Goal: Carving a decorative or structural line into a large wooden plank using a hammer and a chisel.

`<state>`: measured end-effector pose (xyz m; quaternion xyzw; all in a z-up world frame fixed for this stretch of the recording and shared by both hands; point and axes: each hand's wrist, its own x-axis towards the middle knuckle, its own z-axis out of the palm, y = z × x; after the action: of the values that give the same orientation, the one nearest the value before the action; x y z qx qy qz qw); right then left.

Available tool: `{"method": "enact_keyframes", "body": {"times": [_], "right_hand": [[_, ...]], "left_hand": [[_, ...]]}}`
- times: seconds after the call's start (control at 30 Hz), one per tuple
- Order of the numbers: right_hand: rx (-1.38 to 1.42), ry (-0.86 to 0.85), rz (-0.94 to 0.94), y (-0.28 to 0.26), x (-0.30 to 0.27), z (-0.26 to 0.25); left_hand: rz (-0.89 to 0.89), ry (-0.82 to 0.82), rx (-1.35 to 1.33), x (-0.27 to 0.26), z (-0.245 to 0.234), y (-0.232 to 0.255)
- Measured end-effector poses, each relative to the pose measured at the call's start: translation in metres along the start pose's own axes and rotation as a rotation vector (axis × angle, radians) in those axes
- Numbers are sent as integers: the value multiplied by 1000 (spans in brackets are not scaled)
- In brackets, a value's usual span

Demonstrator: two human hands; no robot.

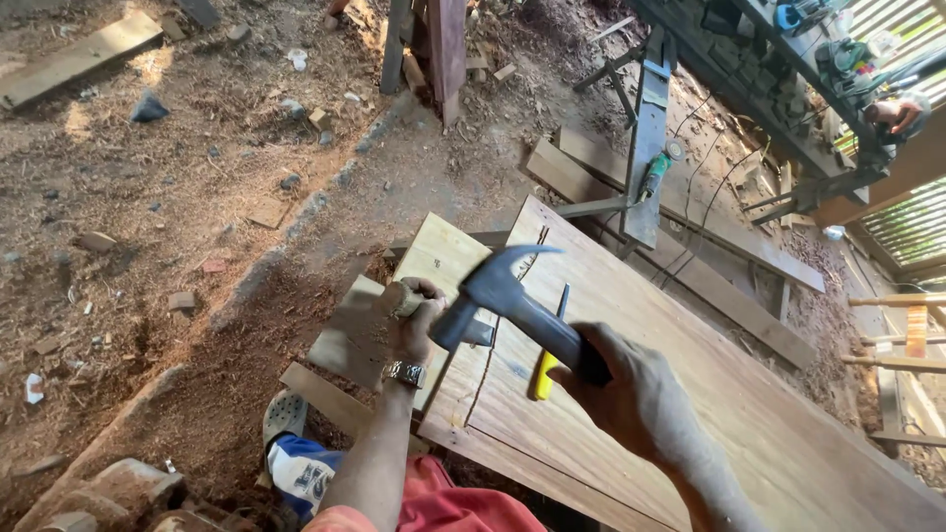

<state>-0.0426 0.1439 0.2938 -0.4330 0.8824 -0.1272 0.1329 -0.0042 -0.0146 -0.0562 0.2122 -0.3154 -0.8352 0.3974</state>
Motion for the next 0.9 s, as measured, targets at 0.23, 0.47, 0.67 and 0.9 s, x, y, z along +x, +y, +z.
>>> {"method": "enact_keyframes", "body": {"times": [0.23, 0.47, 0.67, 0.9], "right_hand": [[-217, -181, -133, -67, 48, -10], [-604, -473, -248, -89, 92, 35], [-755, -315, -413, -58, 96, 67], [-572, -374, -250, -89, 93, 31]], "left_hand": [[-155, 7, 151, 2, -48, -99], [-4, -23, 716, 6, -49, -95], [90, 47, 253, 2, -34, -85], [19, 2, 276, -4, -28, -56]]}}
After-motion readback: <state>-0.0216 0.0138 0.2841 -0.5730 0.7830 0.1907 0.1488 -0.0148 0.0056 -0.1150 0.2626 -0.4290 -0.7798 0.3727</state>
